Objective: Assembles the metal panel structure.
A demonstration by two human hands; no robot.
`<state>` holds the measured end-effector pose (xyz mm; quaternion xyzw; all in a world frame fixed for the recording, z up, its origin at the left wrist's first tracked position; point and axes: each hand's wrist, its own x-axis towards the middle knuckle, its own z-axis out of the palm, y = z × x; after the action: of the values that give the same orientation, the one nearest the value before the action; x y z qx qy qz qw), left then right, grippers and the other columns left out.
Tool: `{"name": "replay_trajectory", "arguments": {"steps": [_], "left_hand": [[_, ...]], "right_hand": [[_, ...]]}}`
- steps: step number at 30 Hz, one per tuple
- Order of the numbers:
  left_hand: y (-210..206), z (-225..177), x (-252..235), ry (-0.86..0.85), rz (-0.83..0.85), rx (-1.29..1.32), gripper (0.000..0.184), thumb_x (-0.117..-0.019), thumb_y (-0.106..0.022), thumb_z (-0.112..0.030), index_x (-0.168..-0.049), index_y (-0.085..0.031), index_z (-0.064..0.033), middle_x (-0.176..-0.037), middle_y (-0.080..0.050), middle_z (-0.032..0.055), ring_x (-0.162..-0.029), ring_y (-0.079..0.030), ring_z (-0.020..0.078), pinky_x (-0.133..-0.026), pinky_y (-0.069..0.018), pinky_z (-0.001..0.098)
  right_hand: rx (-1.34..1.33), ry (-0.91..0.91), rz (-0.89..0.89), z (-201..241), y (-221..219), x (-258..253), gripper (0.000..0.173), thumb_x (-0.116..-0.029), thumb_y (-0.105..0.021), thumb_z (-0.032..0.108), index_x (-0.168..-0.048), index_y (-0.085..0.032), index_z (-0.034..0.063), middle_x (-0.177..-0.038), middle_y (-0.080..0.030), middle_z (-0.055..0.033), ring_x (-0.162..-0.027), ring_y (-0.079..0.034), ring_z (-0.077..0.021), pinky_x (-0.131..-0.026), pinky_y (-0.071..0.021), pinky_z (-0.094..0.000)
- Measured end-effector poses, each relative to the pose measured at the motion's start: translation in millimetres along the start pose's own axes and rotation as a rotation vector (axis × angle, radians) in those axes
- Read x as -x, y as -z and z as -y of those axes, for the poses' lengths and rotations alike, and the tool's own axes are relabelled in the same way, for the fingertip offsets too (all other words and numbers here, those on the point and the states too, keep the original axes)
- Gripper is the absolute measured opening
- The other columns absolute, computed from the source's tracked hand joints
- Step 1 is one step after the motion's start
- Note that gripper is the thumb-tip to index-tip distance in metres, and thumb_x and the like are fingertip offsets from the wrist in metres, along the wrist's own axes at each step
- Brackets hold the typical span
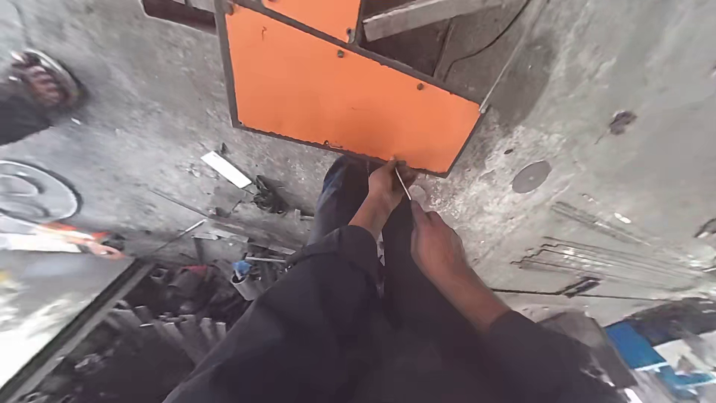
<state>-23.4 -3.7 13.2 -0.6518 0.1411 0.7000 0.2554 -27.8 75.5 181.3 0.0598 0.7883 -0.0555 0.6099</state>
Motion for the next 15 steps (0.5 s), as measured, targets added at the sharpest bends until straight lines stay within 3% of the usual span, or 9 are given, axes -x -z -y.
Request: {"name": "replay_trajectory", "arguments": {"steps": [2, 5, 8, 9, 12, 15], "left_hand": [[-0.1, 5.6, 1.8, -0.012, 0.055, 0.074, 0.038, -0.1115, -0.036, -0.036, -0.098, -0.061, -0.0091, -0.07, -0.062, 0.0006, -0.062, -0.063, 0.0129, -0.067, -0.0591, 0.0307], [0.3, 8.9, 3.4, -0.051, 0.034, -0.038, 0.042, -0.1114, -0.035, -0.039, -0.106, -0.062, -0.007, -0.074, -0.066, 0.0046, -0.065, -0.066, 0.017, -0.07, -0.0606, 0.0362], [11.1, 1.7, 0.1, -0.277, -0.116, -0.597, 0.035, -0.108, -0.054, -0.031, -0.116, -0.062, 0.002, -0.089, -0.072, 0.0148, -0.073, -0.073, 0.0239, -0.069, -0.0641, 0.0424], [15.0, -1.6, 3.2, -0.392, -0.167, -0.861, 0.034, -0.1054, -0.06, -0.028, -0.118, -0.064, 0.0032, -0.098, -0.073, 0.016, -0.08, -0.075, 0.024, -0.075, -0.0651, 0.0435], [12.0, -7.6, 18.8, -0.645, -0.264, -1.518, 0.029, -0.0984, -0.068, -0.023, -0.119, -0.068, -0.0026, -0.115, -0.071, 0.0154, -0.106, -0.07, 0.0288, -0.096, -0.0555, 0.0519], [7.0, -6.0, 15.6, -0.79, -0.262, -1.784, 0.026, -0.0991, -0.066, -0.02, -0.119, -0.068, -0.0038, -0.12, -0.068, 0.019, -0.111, -0.067, 0.0367, -0.096, -0.0537, 0.0572]], "right_hand": [[0.209, 0.038, -0.043, 3.1, 1.1, 3.4, 0.057, -0.1023, -0.045, 0.01, -0.159, -0.041, 0.0178, -0.123, -0.064, -0.0212, -0.101, -0.07, -0.035, -0.079, -0.0583, -0.0456], [0.139, 0.051, -0.083, -15.1, 3.6, 1.5, 0.055, -0.1039, -0.046, 0.013, -0.158, -0.045, 0.0251, -0.119, -0.066, -0.019, -0.1, -0.07, -0.0354, -0.075, -0.0588, -0.0482], [-0.046, 0.003, -0.016, -40.7, -2.0, -4.5, 0.052, -0.109, -0.043, 0.024, -0.161, -0.038, 0.0273, -0.132, -0.064, -0.0166, -0.11, -0.069, -0.0341, -0.089, -0.0568, -0.0508], [-0.118, -0.011, -0.005, -50.4, -8.6, -5.8, 0.052, -0.1093, -0.043, 0.027, -0.161, -0.037, 0.0253, -0.135, -0.063, -0.0155, -0.113, -0.068, -0.0331, -0.094, -0.0558, -0.0507], [-0.353, -0.005, -0.092, -82.1, -39.5, -10.0, 0.05, -0.1071, -0.05, 0.028, -0.155, -0.047, 0.0171, -0.133, -0.066, -0.0142, -0.116, -0.068, -0.03, -0.101, -0.0535, -0.0491], [-0.512, -0.007, -0.212, -105.3, -63.5, -12.8, 0.047, -0.1058, -0.054, 0.029, -0.149, -0.054, 0.0122, -0.124, -0.071, -0.0141, -0.106, -0.07, -0.0272, -0.097, -0.0552, -0.0462]]}}
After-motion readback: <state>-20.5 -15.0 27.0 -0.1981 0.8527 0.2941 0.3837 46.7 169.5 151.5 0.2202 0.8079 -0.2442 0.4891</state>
